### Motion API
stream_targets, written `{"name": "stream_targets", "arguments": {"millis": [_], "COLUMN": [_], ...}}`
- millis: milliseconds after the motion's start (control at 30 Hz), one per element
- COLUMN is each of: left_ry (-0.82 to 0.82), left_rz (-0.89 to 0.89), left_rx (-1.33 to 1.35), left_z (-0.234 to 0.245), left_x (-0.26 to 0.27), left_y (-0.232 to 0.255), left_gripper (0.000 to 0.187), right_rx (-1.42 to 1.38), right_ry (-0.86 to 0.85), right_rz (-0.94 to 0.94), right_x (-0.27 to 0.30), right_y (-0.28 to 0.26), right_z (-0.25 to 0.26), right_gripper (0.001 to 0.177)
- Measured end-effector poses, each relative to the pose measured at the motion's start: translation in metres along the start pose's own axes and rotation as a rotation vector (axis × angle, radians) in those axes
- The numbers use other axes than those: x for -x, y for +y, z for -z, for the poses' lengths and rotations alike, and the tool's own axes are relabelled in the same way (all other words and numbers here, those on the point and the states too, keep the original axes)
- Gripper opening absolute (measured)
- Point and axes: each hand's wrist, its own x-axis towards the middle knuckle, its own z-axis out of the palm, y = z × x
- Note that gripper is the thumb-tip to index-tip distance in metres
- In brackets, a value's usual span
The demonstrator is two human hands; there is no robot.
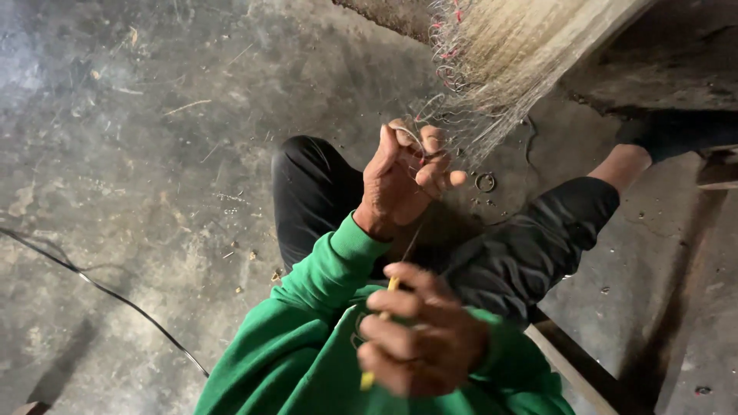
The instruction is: The person repairs a fishing net by tying knots in the mesh with thread, then trimming the thread with scissors. The person also uses a stick to tap the thread.
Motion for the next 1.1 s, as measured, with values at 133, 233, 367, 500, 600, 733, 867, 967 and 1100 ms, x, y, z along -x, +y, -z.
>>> {"name": "stream_targets", "arguments": {"millis": [133,233,367,500,600,733,867,967,1100], "left_ry": [-0.011,-0.003,-0.043,-0.031,-0.174,-0.102,-0.017,0.02,0.178], "left_rz": [-0.011,-0.016,0.06,0.065,0.067,-0.009,-0.106,-0.173,-0.179], "left_rx": [-0.002,-0.019,0.014,-0.014,0.006,-0.096,-0.262,-0.361,-0.266], "left_z": [-0.003,-0.003,0.003,0.027,0.034,0.006,-0.004,-0.023,-0.022], "left_x": [0.001,0.0,0.0,0.004,0.007,-0.007,-0.008,-0.011,-0.012], "left_y": [0.0,0.004,0.005,0.005,0.003,-0.005,-0.016,-0.02,-0.02], "left_gripper": [0.026,0.026,0.032,0.035,0.017,0.024,0.039,0.04,0.044], "right_rx": [0.089,0.194,0.414,0.591,0.549,0.605,0.606,0.565,0.578], "right_ry": [-0.047,-0.028,0.078,0.077,0.031,-0.033,-0.012,-0.023,-0.024], "right_rz": [0.054,0.05,0.038,0.009,-0.02,0.006,-0.058,-0.064,-0.073], "right_x": [-0.013,-0.014,-0.017,-0.032,-0.037,-0.051,-0.057,-0.054,-0.033], "right_y": [-0.004,-0.002,-0.011,-0.011,-0.011,-0.006,0.003,0.006,-0.002], "right_z": [-0.011,-0.014,-0.016,-0.007,-0.01,-0.02,-0.038,-0.045,-0.041], "right_gripper": [0.006,0.004,0.005,0.004,0.008,0.009,0.006,0.007,0.006]}}
